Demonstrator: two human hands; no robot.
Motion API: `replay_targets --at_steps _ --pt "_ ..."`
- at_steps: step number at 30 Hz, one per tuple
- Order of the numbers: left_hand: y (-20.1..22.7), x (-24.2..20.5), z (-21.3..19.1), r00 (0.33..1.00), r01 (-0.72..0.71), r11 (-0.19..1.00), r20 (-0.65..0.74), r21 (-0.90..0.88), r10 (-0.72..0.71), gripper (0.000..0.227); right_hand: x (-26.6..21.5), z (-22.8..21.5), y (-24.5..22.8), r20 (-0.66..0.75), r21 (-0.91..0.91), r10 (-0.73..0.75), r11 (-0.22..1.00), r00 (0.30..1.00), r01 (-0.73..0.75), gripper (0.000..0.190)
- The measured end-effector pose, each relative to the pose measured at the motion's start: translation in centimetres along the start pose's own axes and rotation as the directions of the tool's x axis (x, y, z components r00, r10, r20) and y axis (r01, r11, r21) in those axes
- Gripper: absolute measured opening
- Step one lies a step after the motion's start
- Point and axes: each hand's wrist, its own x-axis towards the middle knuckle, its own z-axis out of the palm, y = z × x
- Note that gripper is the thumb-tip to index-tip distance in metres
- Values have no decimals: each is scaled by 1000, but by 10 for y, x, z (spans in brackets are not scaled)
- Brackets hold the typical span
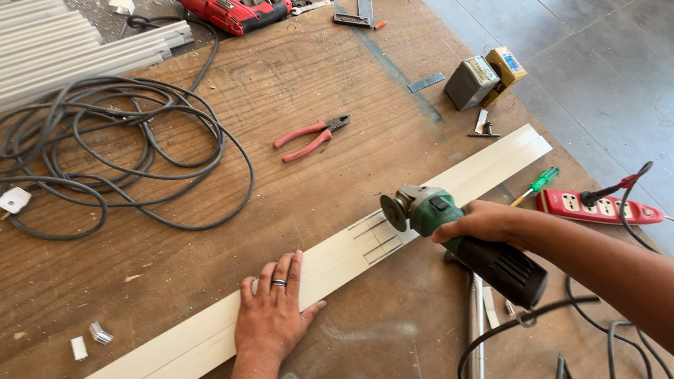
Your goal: The person uses an angle grinder to cut notches into long white moldings on a wooden workbench. They also use a hammer and a green screwdriver to tap out the cut sections and adjust the pieces.
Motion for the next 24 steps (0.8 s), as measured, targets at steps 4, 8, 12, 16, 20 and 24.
replay_targets --at_steps 4,8,12,16,20,24 --pt "0 1 1 1000 0 1000 -1 -7 0 92 -21 -2 -1 -13 153 14 988 1000 -12 73" --pt "0 1 3 1000 -3 1000 -20 1 3 92 -27 3 -11 4 168 8 986 1000 -8 72" --pt "0 1 4 999 -10 1000 -34 6 10 92 -26 20 -16 26 96 -14 995 1000 12 76" --pt "-1 2 6 998 -14 1000 -54 -7 14 92 -28 40 -26 20 36 -46 998 999 45 75" --pt "-2 2 8 998 -23 1000 -66 18 24 93 -30 49 -33 18 16 -44 999 999 44 75" --pt "-1 3 10 996 -26 999 -85 -20 24 92 -29 53 -37 14 -11 -37 999 999 37 75"
